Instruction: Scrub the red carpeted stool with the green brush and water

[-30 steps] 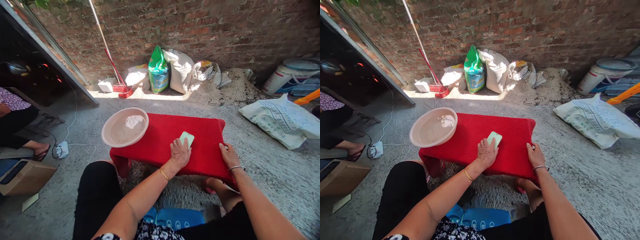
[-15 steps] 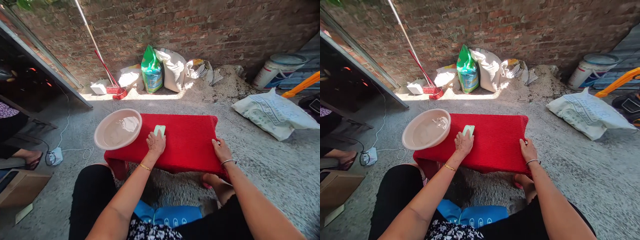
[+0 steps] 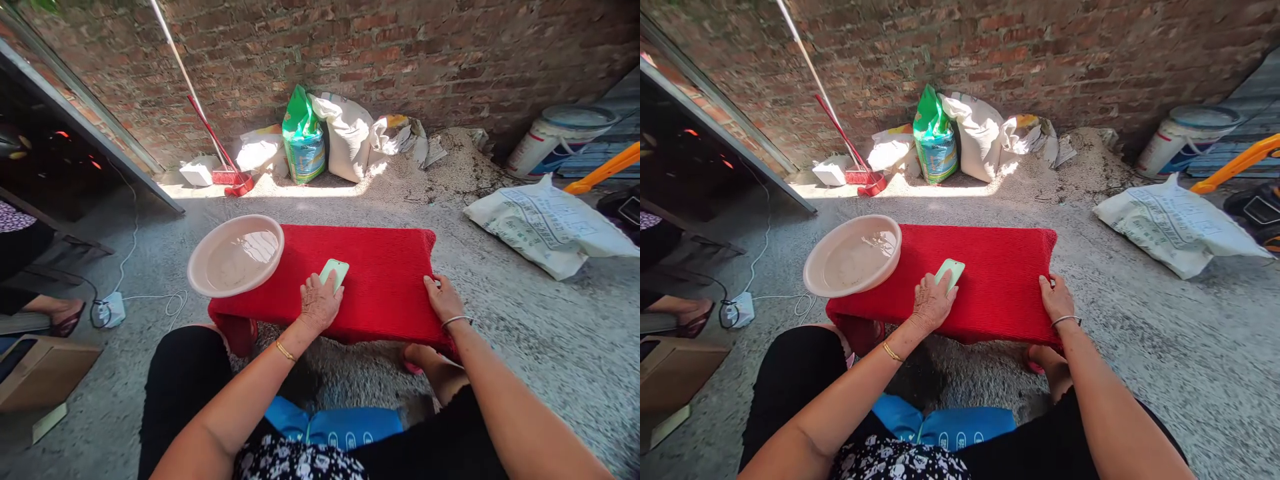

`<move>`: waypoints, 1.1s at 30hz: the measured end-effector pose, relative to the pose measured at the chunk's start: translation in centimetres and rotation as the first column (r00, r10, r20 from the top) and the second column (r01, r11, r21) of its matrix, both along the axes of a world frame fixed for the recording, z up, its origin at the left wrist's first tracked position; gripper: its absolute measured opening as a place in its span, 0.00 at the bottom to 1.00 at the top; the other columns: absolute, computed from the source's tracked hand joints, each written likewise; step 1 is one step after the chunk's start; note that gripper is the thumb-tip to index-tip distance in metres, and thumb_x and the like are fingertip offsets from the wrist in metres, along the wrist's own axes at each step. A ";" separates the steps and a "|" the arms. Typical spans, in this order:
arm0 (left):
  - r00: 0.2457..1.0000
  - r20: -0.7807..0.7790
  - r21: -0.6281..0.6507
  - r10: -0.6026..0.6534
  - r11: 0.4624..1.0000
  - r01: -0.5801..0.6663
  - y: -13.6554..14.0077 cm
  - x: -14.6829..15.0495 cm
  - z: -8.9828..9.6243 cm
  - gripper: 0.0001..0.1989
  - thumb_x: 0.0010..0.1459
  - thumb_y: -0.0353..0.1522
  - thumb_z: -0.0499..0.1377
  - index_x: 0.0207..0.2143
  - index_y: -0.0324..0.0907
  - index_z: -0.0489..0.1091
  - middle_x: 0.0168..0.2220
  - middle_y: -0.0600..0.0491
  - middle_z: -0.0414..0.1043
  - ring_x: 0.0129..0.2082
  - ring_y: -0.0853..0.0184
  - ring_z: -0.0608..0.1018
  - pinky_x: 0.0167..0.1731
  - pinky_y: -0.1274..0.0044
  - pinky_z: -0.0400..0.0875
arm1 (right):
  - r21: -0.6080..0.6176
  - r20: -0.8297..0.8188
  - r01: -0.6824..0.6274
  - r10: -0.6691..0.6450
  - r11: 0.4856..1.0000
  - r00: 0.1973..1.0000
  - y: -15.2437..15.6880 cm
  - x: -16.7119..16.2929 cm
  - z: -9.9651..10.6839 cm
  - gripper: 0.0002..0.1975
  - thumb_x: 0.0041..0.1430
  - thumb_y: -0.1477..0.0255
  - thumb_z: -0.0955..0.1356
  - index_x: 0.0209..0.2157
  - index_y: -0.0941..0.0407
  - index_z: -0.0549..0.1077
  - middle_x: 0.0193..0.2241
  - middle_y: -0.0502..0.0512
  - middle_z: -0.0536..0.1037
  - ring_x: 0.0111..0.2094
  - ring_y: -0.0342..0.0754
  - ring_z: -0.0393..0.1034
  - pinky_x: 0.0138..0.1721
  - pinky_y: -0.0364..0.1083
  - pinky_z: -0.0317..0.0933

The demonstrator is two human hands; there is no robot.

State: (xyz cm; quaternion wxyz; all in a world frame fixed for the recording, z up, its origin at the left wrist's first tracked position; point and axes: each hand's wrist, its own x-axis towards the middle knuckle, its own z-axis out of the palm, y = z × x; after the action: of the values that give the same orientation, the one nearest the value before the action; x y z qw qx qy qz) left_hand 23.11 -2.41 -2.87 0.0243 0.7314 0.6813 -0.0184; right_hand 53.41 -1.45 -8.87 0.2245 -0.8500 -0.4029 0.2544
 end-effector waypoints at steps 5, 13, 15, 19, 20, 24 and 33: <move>0.992 -0.084 0.057 0.091 0.995 -0.086 0.2 -3.6 -0.7 0.28 0.72 0.43 0.52 0.70 0.45 0.65 0.53 0.35 0.71 0.51 0.48 0.75 0.49 0.62 0.69 | 0.019 0.008 -0.001 0.001 1.000 1.000 0.1 -0.1 -0.1 0.29 0.69 0.60 0.61 0.63 0.64 0.70 0.52 0.71 0.80 0.55 0.62 0.75 0.57 0.57 0.64; 0.968 0.073 0.084 -0.238 0.969 0.232 -2.2 8.0 -2.6 0.29 0.70 0.47 0.55 0.70 0.51 0.66 0.56 0.38 0.69 0.52 0.51 0.73 0.52 0.59 0.67 | -0.005 0.000 0.017 -0.017 1.000 1.000 0.0 0.0 0.3 0.29 0.70 0.59 0.61 0.64 0.62 0.70 0.52 0.69 0.80 0.54 0.61 0.76 0.57 0.56 0.65; 0.956 0.104 0.086 -0.275 0.960 0.267 -2.4 8.5 -2.4 0.29 0.70 0.48 0.54 0.70 0.52 0.66 0.54 0.39 0.70 0.50 0.52 0.73 0.51 0.60 0.68 | -0.016 0.000 0.014 -0.014 1.000 1.000 -0.1 -0.1 0.5 0.29 0.70 0.59 0.61 0.64 0.63 0.70 0.52 0.70 0.80 0.55 0.62 0.75 0.58 0.56 0.65; 0.984 0.047 0.068 -0.172 0.983 0.169 -2.1 3.3 -1.0 0.28 0.71 0.48 0.53 0.70 0.52 0.66 0.52 0.40 0.71 0.49 0.52 0.74 0.50 0.62 0.69 | -0.028 0.002 0.007 -0.006 1.000 1.000 -0.1 -0.4 1.0 0.29 0.70 0.60 0.61 0.64 0.63 0.70 0.53 0.71 0.80 0.55 0.62 0.75 0.58 0.56 0.64; 0.993 0.011 0.064 -0.117 0.991 0.116 -2.0 1.1 -0.7 0.28 0.71 0.46 0.53 0.70 0.52 0.66 0.53 0.39 0.71 0.50 0.51 0.74 0.50 0.62 0.68 | -0.028 0.003 0.005 -0.005 1.000 1.000 -0.1 -0.5 1.1 0.29 0.71 0.60 0.61 0.64 0.63 0.70 0.53 0.71 0.80 0.56 0.62 0.75 0.58 0.56 0.64; 0.992 -0.105 0.020 0.065 0.998 -0.063 -2.0 -6.2 -0.1 0.28 0.72 0.43 0.52 0.70 0.46 0.65 0.53 0.36 0.71 0.51 0.49 0.75 0.48 0.63 0.69 | -0.026 -0.001 0.005 -0.005 1.000 1.000 -0.2 -0.7 1.3 0.28 0.71 0.61 0.61 0.64 0.63 0.70 0.53 0.70 0.80 0.56 0.61 0.74 0.59 0.55 0.63; 0.997 -0.045 0.036 -0.063 0.997 0.065 -4.4 0.1 -2.4 0.29 0.71 0.45 0.53 0.71 0.48 0.64 0.55 0.37 0.70 0.53 0.49 0.73 0.52 0.60 0.68 | 0.023 -0.007 -0.004 0.004 1.000 1.000 -0.1 0.3 0.0 0.30 0.69 0.59 0.62 0.62 0.63 0.71 0.51 0.70 0.80 0.52 0.62 0.76 0.56 0.57 0.66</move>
State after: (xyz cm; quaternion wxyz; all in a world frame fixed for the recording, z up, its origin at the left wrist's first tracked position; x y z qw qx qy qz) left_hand 23.21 -6.82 -5.23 -0.0049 0.7526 0.6581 -0.0224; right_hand 53.66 -1.52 -8.92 0.2349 -0.8457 -0.4068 0.2533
